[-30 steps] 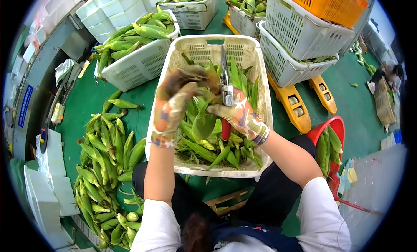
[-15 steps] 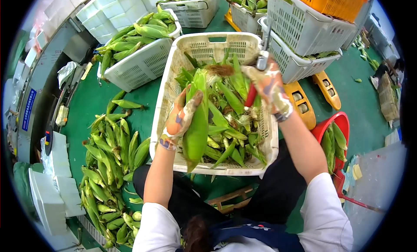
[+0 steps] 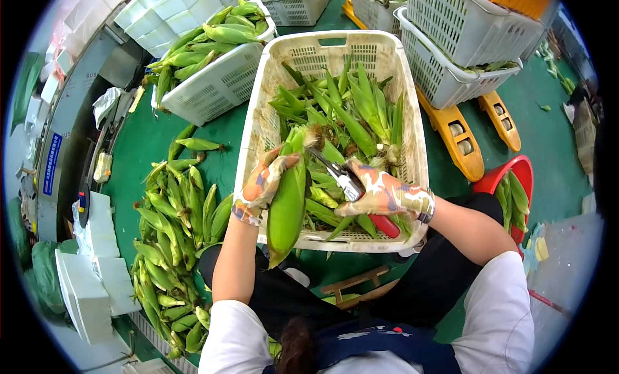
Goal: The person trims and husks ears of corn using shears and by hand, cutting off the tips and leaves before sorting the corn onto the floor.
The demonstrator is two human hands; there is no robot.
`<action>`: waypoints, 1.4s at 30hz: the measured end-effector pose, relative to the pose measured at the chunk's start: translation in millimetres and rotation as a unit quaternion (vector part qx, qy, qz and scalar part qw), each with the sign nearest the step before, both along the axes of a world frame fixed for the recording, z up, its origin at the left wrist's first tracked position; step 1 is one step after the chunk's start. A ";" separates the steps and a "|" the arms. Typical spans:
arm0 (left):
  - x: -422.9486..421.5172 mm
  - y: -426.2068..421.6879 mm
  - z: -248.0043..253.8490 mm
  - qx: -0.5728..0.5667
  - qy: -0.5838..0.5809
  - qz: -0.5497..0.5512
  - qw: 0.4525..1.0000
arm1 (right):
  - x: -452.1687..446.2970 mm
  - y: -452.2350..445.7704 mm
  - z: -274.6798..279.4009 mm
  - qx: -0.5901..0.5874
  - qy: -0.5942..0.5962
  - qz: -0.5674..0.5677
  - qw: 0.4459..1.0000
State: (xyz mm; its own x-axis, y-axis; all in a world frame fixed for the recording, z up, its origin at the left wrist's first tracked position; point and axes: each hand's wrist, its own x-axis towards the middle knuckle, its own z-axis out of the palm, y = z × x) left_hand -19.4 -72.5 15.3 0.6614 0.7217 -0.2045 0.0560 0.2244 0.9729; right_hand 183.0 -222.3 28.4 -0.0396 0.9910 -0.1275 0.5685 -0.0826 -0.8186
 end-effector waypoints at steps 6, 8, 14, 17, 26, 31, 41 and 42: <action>-6.2 11.6 -18.5 0.166 0.070 -0.206 0.962 | 17.7 8.3 10.1 0.090 0.041 0.083 0.992; -1.2 -1.2 -18.6 0.118 0.097 -0.175 0.973 | 17.3 10.1 18.1 0.034 0.038 0.082 0.995; 17.3 2.4 10.3 -0.043 0.095 -0.034 0.994 | 19.7 30.4 -29.0 -0.119 0.213 -0.194 0.950; 3.1 24.4 15.2 -0.070 0.045 0.074 0.994 | 51.0 31.6 -38.2 -0.129 0.183 -0.154 0.962; -28.2 92.9 6.9 -0.096 -0.254 0.443 0.855 | -9.1 -10.8 -43.7 -0.233 -0.069 0.059 0.968; -32.6 94.2 5.3 -0.167 -0.358 0.455 0.798 | -41.9 -6.9 -74.3 -0.139 0.109 -0.039 0.983; 10.5 54.4 25.3 -0.034 -0.330 0.523 0.785 | -40.5 61.0 -5.0 -0.035 0.225 -0.137 0.964; 11.5 50.9 35.7 -0.003 -0.303 0.539 0.786 | -40.4 60.9 -9.2 -0.002 0.286 -0.125 0.950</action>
State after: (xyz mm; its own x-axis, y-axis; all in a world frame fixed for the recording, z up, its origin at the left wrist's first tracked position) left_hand -7.9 -21.6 51.1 -0.3567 0.9296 -0.0923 -0.6432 -0.1727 0.7460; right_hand 142.6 -161.4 19.2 0.1336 0.9779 -0.1606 -0.0081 -0.1609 -0.9869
